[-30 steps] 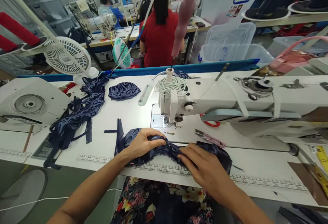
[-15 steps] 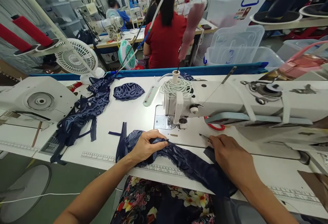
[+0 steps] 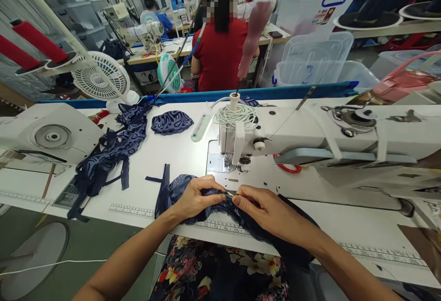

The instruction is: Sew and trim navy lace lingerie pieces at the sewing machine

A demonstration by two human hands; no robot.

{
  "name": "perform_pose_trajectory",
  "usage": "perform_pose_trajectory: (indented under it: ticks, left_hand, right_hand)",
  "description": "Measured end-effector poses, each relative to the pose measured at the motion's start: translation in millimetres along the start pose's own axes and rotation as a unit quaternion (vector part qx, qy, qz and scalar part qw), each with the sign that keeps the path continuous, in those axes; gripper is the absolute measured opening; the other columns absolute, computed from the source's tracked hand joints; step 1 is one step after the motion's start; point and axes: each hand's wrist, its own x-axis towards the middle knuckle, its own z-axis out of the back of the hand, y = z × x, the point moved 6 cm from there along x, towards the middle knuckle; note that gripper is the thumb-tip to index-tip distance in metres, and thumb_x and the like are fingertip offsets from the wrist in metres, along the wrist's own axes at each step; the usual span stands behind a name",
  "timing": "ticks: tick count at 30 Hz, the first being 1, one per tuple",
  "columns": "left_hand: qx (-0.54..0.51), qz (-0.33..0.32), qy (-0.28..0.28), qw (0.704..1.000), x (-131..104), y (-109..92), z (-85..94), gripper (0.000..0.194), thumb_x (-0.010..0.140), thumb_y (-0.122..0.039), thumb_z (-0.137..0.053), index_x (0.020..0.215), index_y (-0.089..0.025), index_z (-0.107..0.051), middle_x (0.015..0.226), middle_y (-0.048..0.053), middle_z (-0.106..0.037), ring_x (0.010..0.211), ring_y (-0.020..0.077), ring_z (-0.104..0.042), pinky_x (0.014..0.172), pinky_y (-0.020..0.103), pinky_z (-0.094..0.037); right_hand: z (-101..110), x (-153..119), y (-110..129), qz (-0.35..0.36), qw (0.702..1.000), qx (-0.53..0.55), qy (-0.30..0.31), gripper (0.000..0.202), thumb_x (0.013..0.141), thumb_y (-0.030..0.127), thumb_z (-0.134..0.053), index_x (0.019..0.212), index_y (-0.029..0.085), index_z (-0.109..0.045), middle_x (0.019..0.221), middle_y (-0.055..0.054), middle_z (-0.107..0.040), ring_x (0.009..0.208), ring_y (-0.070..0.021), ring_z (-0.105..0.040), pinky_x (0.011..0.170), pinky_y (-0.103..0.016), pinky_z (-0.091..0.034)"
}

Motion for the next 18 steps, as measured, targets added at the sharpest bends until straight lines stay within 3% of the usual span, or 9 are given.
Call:
perform_pose_trajectory:
  ticks: [10,16,18]
  left_hand:
    - [0.002,0.002,-0.002,1.0,-1.5,2.4,0.1,0.037,0.079,-0.052,-0.072,0.081,-0.015,-0.078,0.068,0.003,-0.062,0.065,0.0125,-0.053,0.065,0.027,-0.042]
    - [0.025,-0.006,-0.007,1.0,-1.0,1.9,1.6,0.038,0.08,-0.054,-0.07,0.081,-0.016,-0.078,0.065,0.003,-0.059,0.064,0.0132,-0.052,0.067,0.027,-0.04]
    - [0.052,-0.024,-0.012,0.998,-0.7,0.4,1.9,0.041,0.081,-0.057,-0.068,0.08,-0.017,-0.078,0.063,0.003,-0.057,0.064,0.0139,-0.051,0.068,0.029,-0.039]
  right_hand:
    - [-5.2,5.4,3.0,0.003,1.0,-0.002,-0.004,0.044,0.094,0.056,-0.046,0.07,0.021,-0.037,0.067,0.005,-0.029,0.059,-0.011,-0.028,0.053,-0.025,-0.023]
    - [6.8,1.2,2.2,-0.009,0.995,-0.024,-0.094,0.048,0.094,0.061,-0.039,0.069,0.021,-0.037,0.065,0.004,-0.031,0.058,-0.0112,-0.03,0.052,-0.025,-0.025]
    - [7.8,-0.9,1.2,-0.005,0.996,-0.04,-0.08,0.044,0.096,0.058,-0.039,0.071,0.021,-0.04,0.065,0.004,-0.033,0.057,-0.0112,-0.032,0.053,-0.025,-0.026]
